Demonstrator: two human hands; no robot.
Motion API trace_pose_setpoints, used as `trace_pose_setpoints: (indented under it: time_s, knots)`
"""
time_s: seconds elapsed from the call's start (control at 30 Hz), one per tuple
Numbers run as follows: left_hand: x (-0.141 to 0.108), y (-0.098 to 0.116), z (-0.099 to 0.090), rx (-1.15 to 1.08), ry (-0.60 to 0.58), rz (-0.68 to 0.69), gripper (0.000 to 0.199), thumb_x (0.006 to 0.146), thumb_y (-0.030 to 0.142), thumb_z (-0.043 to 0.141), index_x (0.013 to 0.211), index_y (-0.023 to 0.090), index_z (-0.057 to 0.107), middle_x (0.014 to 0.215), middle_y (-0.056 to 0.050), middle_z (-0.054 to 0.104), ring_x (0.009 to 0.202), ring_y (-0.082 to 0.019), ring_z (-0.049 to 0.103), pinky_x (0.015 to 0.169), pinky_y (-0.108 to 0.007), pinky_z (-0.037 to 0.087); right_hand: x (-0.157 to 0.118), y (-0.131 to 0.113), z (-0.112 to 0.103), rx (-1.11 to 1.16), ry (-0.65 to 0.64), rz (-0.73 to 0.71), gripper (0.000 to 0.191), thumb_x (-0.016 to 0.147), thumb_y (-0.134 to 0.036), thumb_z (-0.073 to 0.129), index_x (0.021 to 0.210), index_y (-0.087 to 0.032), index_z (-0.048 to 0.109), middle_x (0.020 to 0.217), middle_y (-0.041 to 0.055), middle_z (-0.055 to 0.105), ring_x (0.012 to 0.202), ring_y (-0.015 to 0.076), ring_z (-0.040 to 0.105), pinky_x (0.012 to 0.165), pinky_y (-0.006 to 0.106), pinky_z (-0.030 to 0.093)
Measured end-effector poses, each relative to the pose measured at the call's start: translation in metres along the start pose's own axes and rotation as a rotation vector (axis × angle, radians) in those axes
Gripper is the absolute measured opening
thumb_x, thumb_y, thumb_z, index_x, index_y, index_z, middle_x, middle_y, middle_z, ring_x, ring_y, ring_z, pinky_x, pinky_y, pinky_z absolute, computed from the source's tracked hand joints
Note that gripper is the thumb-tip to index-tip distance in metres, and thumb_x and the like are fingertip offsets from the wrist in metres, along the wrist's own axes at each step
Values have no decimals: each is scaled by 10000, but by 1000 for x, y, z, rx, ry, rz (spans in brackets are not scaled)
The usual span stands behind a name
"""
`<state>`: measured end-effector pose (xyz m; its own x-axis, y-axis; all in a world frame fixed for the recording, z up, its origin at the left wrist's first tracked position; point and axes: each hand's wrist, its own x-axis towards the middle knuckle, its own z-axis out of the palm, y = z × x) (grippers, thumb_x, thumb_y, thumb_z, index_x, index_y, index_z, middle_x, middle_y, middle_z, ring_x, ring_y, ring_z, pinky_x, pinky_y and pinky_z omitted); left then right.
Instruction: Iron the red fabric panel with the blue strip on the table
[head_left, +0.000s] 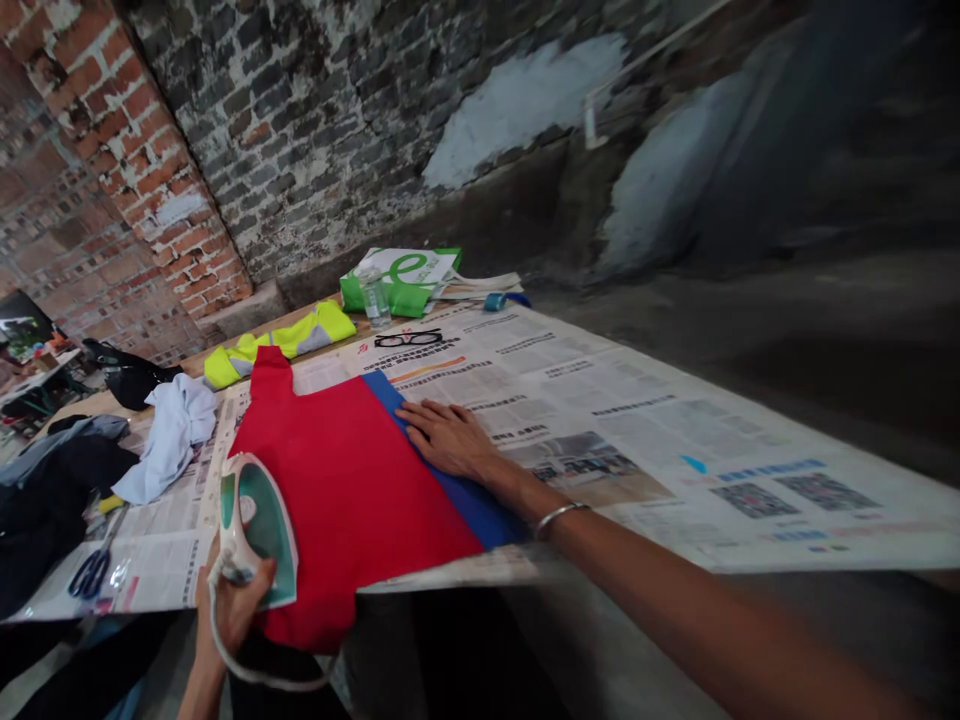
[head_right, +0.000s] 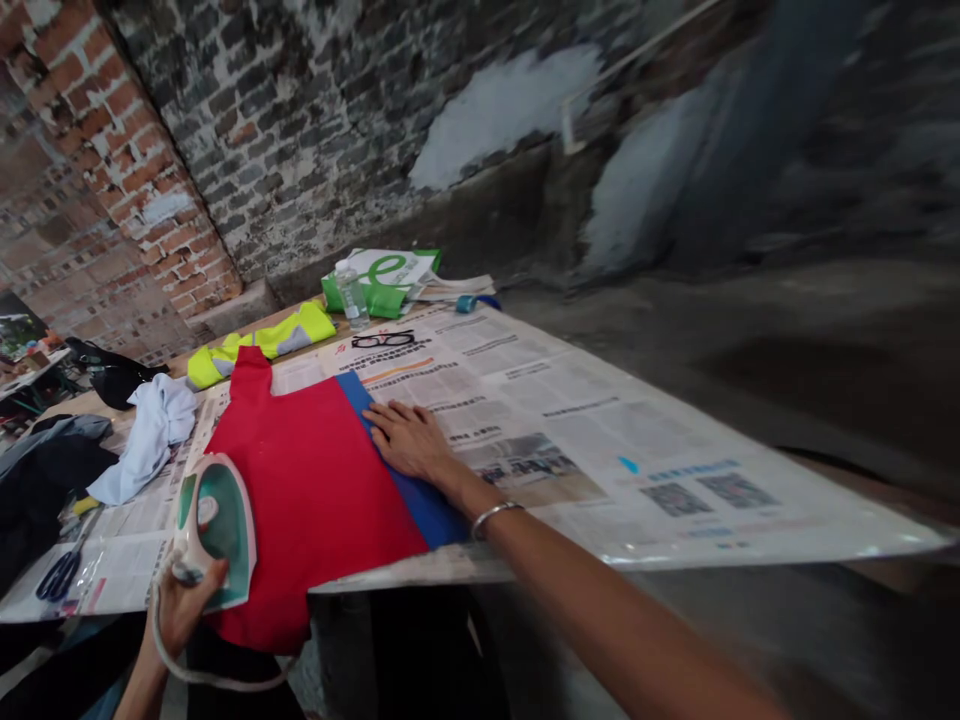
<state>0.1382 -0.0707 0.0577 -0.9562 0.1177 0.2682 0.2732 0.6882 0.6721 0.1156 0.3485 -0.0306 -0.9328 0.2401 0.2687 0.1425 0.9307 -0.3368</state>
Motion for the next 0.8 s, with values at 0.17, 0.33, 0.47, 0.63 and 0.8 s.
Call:
trace_pose_setpoints:
  time_s: [0.17,0.33,0.47,0.63,0.8]
  knots:
    - [-26,-1,3,-21,86,55,524,715,572,766,1085,202,726,1182,-116,741,1190,-362,658,1076,-482,510,-1,0,0,0,4,-7,531,1020,-344,315,1479,-294,577,1562,19,511,1448,289,432,1176,562,317]
    - [-34,4,1,-47,64,30,537,727,583,755,1086,186,737,1151,-126,741,1051,-341,699,1024,-488,545,-1,3,5,-5,7,-11,539,1016,-337,315,1485,-281,573,1557,31,517,1442,300,436,1169,571,325]
    - [-36,18,-11,-34,-32,126,505,713,541,769,1075,190,752,1040,-105,757,1036,-346,697,992,-494,566,0,2,4,-12,15,-15,531,1018,-329,316,1475,-289,583,1558,24,517,1443,297,436,1169,572,323]
    - [-24,49,-2,-137,-339,236,600,725,530,755,1215,185,715,978,-85,760,979,-310,707,925,-436,600,0,0,0,-11,-11,1,528,1027,-331,314,1488,-283,568,1573,19,497,1458,283,421,1182,547,311]
    - [0,78,39,-272,-514,286,618,695,508,791,1208,171,715,1093,-104,750,1058,-318,670,944,-415,576,0,-1,-1,-16,-42,1,530,1029,-309,314,1498,-267,557,1584,28,481,1467,282,410,1191,539,301]
